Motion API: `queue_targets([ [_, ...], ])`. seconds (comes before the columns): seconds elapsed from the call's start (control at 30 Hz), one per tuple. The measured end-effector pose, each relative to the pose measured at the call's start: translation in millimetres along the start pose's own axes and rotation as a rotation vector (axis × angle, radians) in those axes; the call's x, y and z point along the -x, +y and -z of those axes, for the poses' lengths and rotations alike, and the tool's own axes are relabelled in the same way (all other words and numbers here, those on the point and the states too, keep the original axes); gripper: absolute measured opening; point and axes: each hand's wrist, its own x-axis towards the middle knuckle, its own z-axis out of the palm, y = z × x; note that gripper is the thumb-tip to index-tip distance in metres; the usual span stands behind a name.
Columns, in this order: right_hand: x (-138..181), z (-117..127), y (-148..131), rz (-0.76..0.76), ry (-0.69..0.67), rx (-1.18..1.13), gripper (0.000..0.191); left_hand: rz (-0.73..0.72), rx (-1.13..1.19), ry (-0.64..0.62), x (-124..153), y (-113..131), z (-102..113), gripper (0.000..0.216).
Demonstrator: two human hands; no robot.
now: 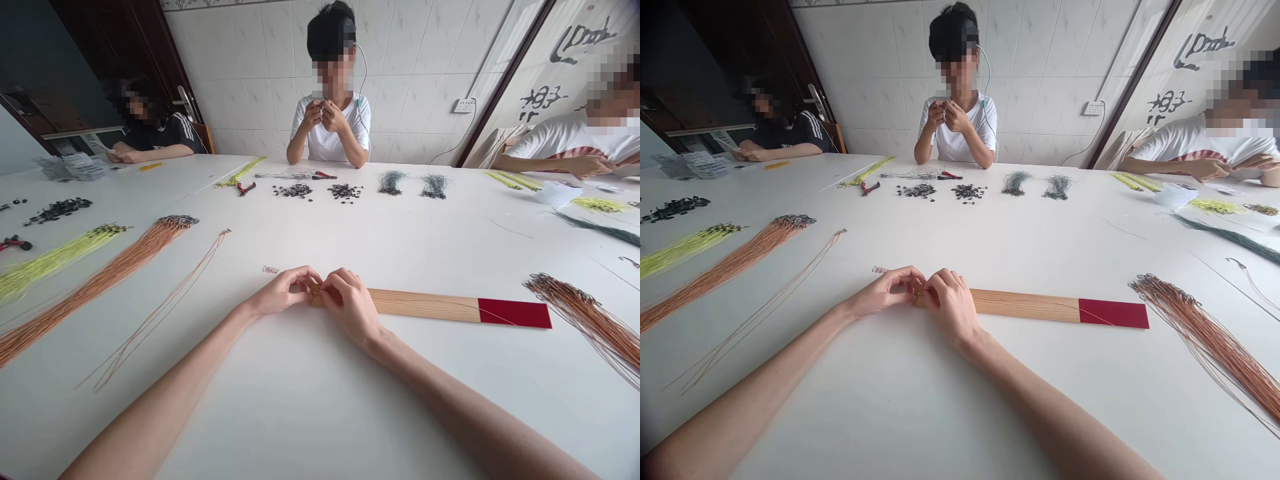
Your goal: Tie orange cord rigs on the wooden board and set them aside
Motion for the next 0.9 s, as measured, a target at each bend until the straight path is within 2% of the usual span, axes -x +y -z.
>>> queue_targets([
  [0.9,-0.6,-0.4,-1.3,-0.054,-0.025,-0.012,0.015,-0.013,-0.036,-0.006,-1.0,-0.6,0.6,0.017],
])
